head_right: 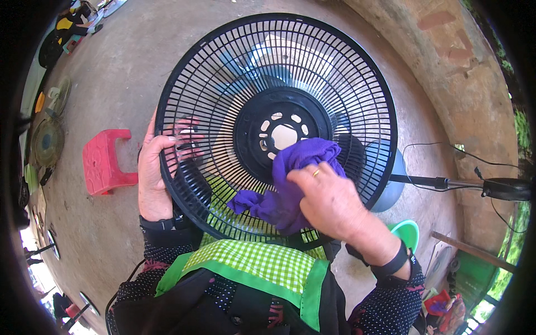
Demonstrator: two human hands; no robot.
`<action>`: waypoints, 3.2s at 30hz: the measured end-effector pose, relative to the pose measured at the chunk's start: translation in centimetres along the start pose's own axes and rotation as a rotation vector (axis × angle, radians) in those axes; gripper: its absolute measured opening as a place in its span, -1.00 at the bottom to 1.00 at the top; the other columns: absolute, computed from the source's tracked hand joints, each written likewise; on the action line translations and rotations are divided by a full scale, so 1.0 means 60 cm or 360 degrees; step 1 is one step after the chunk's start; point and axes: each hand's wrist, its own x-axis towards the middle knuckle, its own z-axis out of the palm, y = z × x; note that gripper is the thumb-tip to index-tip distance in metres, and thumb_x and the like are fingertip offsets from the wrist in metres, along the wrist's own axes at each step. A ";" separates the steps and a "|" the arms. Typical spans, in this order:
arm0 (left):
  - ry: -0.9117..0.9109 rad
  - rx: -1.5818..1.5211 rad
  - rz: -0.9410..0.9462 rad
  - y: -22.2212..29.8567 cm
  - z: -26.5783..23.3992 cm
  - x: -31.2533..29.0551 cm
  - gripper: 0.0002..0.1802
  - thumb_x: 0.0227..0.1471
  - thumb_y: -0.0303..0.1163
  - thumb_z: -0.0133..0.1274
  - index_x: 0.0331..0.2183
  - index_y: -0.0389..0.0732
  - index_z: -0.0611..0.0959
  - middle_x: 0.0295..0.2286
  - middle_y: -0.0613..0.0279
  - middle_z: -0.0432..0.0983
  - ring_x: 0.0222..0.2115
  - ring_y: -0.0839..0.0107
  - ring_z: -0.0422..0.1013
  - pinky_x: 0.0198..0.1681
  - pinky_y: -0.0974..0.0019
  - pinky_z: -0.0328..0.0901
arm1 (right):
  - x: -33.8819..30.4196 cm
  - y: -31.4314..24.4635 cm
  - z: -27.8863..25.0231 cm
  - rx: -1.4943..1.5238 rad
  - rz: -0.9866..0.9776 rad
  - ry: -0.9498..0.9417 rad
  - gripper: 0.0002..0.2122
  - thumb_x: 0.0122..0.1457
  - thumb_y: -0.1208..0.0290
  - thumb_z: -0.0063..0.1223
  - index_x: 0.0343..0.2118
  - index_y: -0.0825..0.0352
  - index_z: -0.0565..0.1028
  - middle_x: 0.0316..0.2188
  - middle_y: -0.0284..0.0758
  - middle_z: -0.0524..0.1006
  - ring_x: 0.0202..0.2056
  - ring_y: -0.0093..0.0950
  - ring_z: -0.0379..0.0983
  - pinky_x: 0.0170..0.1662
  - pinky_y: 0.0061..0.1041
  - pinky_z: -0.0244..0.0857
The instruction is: The person wipes the fan cage and blades with a purple cloth while seated on the floor. They handle the front and rear cages and the fan blade assembly, wiping each part thoroughly before placing them back on a cardboard sheet.
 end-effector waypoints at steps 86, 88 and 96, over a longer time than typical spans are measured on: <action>0.0261 -0.0084 -0.0689 -0.280 -0.372 0.160 -0.52 0.05 -0.61 -0.01 0.06 -0.22 0.48 -0.15 0.16 0.58 -0.23 0.27 0.56 -0.13 0.14 0.51 | -0.132 0.083 0.035 0.2962 -0.0223 0.0391 -0.67 -0.19 0.49 0.36 -0.30 0.44 0.55 -0.36 -0.10 0.59 -0.37 -0.32 0.45 -0.29 -0.39 0.28; 0.0221 -0.0101 -0.0702 -0.291 -0.382 0.162 -0.51 0.06 -0.60 -0.01 0.08 -0.21 0.47 -0.12 0.14 0.56 -0.20 0.23 0.55 -0.12 0.07 0.50 | -0.128 0.098 0.034 0.2964 -0.0365 0.0211 -0.63 -0.20 0.51 0.38 -0.26 0.46 0.55 -0.34 -0.10 0.58 -0.35 -0.31 0.45 -0.28 -0.38 0.28; 0.0167 -0.0088 -0.0748 -0.301 -0.390 0.178 -0.53 0.11 -0.59 -0.01 0.09 -0.22 0.46 -0.09 0.15 0.57 -0.20 0.28 0.55 -0.09 0.19 0.48 | -0.122 0.117 0.030 0.2813 -0.0662 -0.0070 -0.57 -0.13 0.51 0.39 -0.15 0.47 0.51 -0.22 -0.09 0.55 -0.30 -0.31 0.46 -0.22 -0.38 0.28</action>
